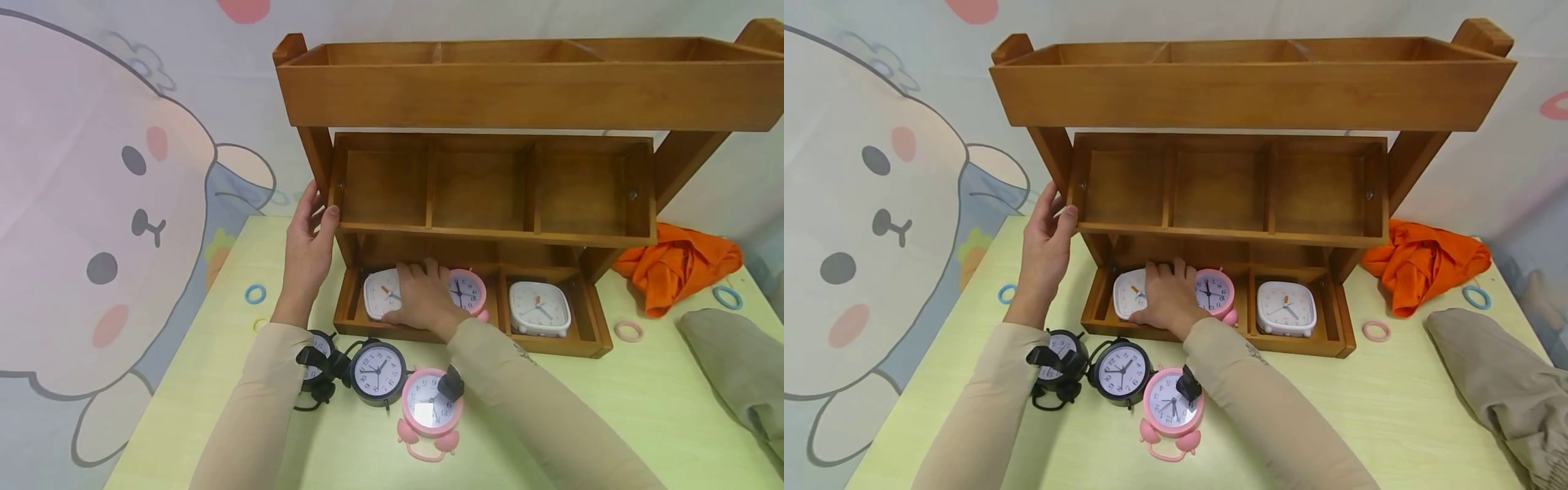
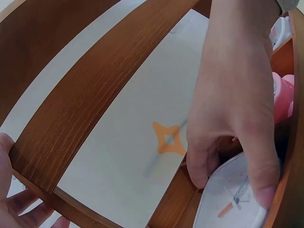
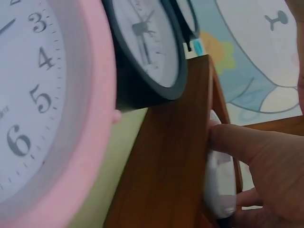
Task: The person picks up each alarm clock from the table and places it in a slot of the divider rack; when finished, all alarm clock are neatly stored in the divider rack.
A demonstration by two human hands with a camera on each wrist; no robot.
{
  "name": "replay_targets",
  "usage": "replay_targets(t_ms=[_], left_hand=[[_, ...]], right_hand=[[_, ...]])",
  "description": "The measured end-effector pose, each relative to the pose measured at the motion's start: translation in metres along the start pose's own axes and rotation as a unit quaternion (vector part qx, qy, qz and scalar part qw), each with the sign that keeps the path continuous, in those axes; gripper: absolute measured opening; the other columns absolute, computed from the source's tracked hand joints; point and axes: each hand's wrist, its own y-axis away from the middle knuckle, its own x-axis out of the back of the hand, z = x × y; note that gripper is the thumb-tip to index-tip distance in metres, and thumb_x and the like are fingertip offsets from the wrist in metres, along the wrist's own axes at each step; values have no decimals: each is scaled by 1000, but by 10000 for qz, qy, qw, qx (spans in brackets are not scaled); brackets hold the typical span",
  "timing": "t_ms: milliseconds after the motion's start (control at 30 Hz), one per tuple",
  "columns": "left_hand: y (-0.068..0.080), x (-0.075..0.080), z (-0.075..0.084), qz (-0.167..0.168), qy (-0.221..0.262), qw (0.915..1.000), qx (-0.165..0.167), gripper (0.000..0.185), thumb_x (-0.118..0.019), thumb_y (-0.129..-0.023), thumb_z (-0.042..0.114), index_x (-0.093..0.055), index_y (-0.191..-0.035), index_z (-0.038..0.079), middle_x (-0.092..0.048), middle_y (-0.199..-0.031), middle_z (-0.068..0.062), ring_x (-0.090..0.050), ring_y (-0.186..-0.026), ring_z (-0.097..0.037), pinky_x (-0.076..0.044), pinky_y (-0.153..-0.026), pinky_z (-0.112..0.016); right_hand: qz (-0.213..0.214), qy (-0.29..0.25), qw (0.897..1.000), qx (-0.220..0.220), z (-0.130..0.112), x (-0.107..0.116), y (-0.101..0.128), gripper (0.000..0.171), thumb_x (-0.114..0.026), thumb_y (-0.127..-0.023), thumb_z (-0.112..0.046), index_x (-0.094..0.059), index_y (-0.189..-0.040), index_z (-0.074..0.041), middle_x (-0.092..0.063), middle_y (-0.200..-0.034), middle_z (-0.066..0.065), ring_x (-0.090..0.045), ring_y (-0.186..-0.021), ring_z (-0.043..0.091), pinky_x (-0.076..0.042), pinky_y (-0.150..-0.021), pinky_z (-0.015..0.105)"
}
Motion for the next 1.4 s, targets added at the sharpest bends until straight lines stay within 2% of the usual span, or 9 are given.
replay_targets(t_ms=[133, 300, 433, 600, 667, 800, 900, 1133, 1400], left_hand=[[5, 0, 12, -33, 34, 9999, 107, 57, -48, -102, 20, -30, -156, 16, -42, -154, -11, -46, -137, -28, -38, -114, -40], [12, 0, 28, -50, 80, 9998, 167, 57, -46, -102, 16, -28, -156, 10, -40, -154, -16, -44, -139, -32, -36, -115, -43], [6, 0, 15, -67, 91, 9999, 131, 58, -47, -102, 20, -28, -156, 17, -41, -155, -11, -44, -139, -27, -36, -115, -40], [0, 0, -2, -49, 38, 10000, 17, 58, -50, -102, 26, -29, -156, 24, -42, -154, -5, -45, -137, -22, -38, -114, -38], [3, 0, 7, -56, 40, 10000, 34, 58, -49, -102, 24, -29, -156, 21, -42, -154, -8, -45, -138, -24, -37, -114, -39], [11, -1, 27, -82, 27, 9999, 132, 58, -47, -102, 19, -27, -156, 13, -40, -154, -14, -43, -139, -29, -36, -115, -41], [14, -1, 32, -88, 6, 9998, 202, 57, -46, -102, 17, -27, -156, 10, -39, -154, -16, -43, -139, -31, -36, -116, -41], [16, -1, 34, -68, -38, 9997, 225, 57, -46, -102, 16, -28, -155, 9, -39, -154, -17, -43, -139, -31, -37, -115, -40], [14, -1, 32, -95, -26, 9998, 190, 57, -46, -102, 16, -27, -156, 10, -39, -154, -17, -43, -139, -31, -36, -115, -40]], right_hand=[[103, -98, 9999, 39, 6, 5, 5, 91, -79, -74, -55, -46, -144, -7, -50, -144, 16, -33, -136, 43, -28, -108, 62], [626, -816, 9946, 165, 14, 26, 27, 82, -78, -80, -43, -45, -146, -8, -49, -147, 17, -35, -138, 45, -28, -110, 65], [972, -1384, 9849, 370, 23, 41, 58, 80, -80, -81, -36, -44, -147, -8, -48, -147, 16, -35, -138, 43, -30, -111, 63], [1101, -1832, 9764, 319, 36, 50, 95, 80, -80, -81, -32, -42, -148, -11, -47, -148, 15, -37, -136, 37, -47, -100, 58], [1158, -1925, 9740, 293, 41, 51, 108, 79, -79, -82, -33, -42, -149, -13, -46, -148, 14, -41, -131, 34, -51, -96, 55], [1246, -1993, 9714, 328, 48, 51, 131, 82, -81, -81, -32, -40, -150, -16, -47, -146, 11, -41, -128, 31, -42, -104, 60], [1307, -2032, 9696, 390, 51, 44, 146, 84, -84, -78, -28, -41, -149, -14, -49, -144, 12, -38, -134, 34, -33, -109, 65], [1121, -2198, 9681, 435, 46, 11, 174, 84, -84, -77, -32, -42, -149, -19, -48, -147, 8, -39, -136, 33, -39, -104, 65], [646, -2152, 9736, 404, 34, -31, 178, 93, -88, -68, -40, -45, -146, -11, -51, -143, 5, -39, -131, 29, -43, -103, 56]])
